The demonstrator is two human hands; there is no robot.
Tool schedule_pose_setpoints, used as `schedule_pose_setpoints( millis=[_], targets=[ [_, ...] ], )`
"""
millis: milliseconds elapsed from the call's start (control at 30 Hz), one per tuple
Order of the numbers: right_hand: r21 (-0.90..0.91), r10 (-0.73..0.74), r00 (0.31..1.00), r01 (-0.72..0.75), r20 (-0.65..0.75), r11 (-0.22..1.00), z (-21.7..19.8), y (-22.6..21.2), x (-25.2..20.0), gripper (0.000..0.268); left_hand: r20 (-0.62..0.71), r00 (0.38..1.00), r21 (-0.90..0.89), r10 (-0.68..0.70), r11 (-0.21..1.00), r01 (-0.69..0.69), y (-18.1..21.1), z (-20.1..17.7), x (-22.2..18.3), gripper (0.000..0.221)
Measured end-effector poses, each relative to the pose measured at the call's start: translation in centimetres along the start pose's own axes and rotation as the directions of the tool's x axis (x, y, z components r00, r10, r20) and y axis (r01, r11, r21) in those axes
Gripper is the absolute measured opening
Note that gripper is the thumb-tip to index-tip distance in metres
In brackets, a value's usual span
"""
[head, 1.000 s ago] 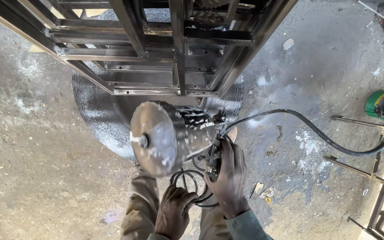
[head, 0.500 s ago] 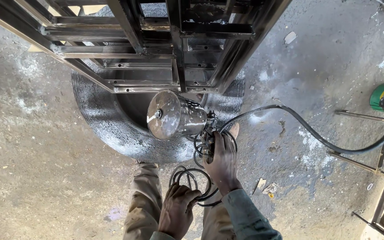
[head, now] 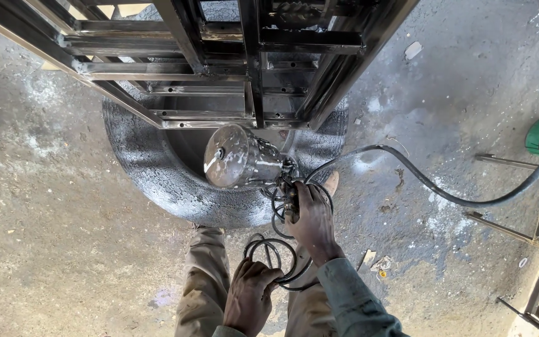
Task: Spray painting a metal frame using a pneumatic spray gun
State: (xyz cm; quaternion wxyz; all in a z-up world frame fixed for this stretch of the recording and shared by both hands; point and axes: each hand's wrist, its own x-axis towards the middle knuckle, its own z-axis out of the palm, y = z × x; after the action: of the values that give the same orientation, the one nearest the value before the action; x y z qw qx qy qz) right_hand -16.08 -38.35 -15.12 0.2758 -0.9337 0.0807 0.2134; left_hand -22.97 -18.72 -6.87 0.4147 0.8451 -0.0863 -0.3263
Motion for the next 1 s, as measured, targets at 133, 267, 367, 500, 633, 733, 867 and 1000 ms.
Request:
schedule_pose_setpoints(
  millis=[133, 267, 367, 500, 633, 733, 867, 1000],
  targets=[
    [-0.034, -0.018, 0.992, 0.013, -0.121, 0.999, -1.5, -1.2, -0.2, 0.080, -0.004, 1.000, -0.016, 0.002, 1.000, -0.002, 0.0, 0.0, 0.2, 0.023],
    [-0.045, -0.072, 0.960, 0.062, -0.270, 0.997, -2.9, -1.9, -0.1, 0.084, -0.021, 0.999, -0.007, 0.039, 0.999, -0.039, 0.3, -0.1, 0.5, 0.021],
    [-0.067, -0.090, 0.954, 0.074, -0.287, 0.995, -5.0, -3.3, 0.1, 0.092, -0.026, 0.999, -0.019, 0.046, 0.999, -0.046, 0.5, -0.1, 0.6, 0.022],
    [-0.073, -0.115, 0.929, 0.096, -0.353, 0.993, -8.6, -6.0, -0.4, 0.098, -0.031, 0.997, -0.038, 0.065, 0.997, -0.066, 0.6, -0.1, 0.7, 0.021],
    [-0.028, -0.169, 0.896, 0.173, -0.410, 0.985, -10.0, -6.2, -1.0, 0.102, -0.028, 0.999, -0.036, 0.037, 0.999, -0.038, 1.4, -0.6, 1.0, 0.018],
    [-0.074, -0.220, 0.831, 0.212, -0.511, 0.974, -11.8, -7.1, -1.6, 0.058, -0.061, 0.996, -0.069, 0.064, 0.995, -0.068, 1.2, -0.5, 1.0, 0.018],
    [-0.084, -0.243, 0.764, 0.242, -0.598, 0.967, -15.0, -9.2, -3.0, 0.053, -0.043, 0.995, -0.057, -0.086, 0.995, 0.084, -0.1, 0.8, 0.4, 0.029],
    [-0.076, -0.214, 0.758, 0.212, -0.616, 0.974, -14.9, -8.8, -3.8, 0.067, -0.050, 0.997, -0.045, -0.063, 0.997, 0.061, -0.4, 0.8, 0.5, 0.028]
  ],
)
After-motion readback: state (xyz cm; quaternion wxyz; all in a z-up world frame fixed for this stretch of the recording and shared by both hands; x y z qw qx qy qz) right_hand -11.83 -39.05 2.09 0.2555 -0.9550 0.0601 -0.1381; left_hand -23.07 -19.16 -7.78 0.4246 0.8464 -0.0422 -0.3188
